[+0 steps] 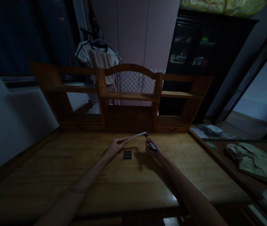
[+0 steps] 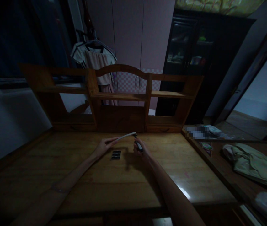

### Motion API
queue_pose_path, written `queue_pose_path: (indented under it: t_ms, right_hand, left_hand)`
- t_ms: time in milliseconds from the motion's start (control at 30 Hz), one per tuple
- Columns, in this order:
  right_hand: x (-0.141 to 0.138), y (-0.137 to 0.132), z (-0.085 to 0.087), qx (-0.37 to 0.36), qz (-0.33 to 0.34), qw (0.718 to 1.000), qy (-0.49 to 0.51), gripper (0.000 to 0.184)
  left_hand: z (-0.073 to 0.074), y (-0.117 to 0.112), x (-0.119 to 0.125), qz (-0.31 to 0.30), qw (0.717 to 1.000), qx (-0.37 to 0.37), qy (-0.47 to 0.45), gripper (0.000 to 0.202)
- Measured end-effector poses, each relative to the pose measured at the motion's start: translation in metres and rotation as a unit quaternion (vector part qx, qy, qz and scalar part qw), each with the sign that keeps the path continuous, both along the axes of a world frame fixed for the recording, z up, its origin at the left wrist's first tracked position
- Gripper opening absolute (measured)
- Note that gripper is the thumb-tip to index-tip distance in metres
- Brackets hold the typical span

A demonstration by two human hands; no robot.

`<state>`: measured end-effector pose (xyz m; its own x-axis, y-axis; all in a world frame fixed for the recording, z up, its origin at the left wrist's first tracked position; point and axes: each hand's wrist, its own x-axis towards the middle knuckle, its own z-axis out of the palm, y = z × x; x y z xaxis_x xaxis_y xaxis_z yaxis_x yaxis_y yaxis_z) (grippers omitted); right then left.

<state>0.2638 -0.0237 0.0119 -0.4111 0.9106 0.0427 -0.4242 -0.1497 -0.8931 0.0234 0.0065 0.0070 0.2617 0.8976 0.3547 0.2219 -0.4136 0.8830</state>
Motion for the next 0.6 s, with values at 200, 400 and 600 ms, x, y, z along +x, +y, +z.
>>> queue_pose_path:
  t_ms: [200, 400, 600]
  right_hand:
    - [-0.001, 0.003, -0.003, -0.015, 0.003, 1.000, -0.006, 0.040]
    - [-0.003, -0.001, 0.000, -0.016, -0.031, 0.999, -0.009, 0.036]
    - [-0.005, 0.002, -0.005, -0.031, -0.031, 0.999, -0.030, 0.038]
  left_hand:
    - [-0.011, 0.010, -0.004, 0.061, 0.997, 0.034, 0.017, 0.038]
    - [0.000, 0.003, -0.003, -0.002, 1.000, 0.013, -0.011, 0.040]
    - [-0.007, 0.007, -0.003, 0.035, 0.999, -0.009, -0.013, 0.041]
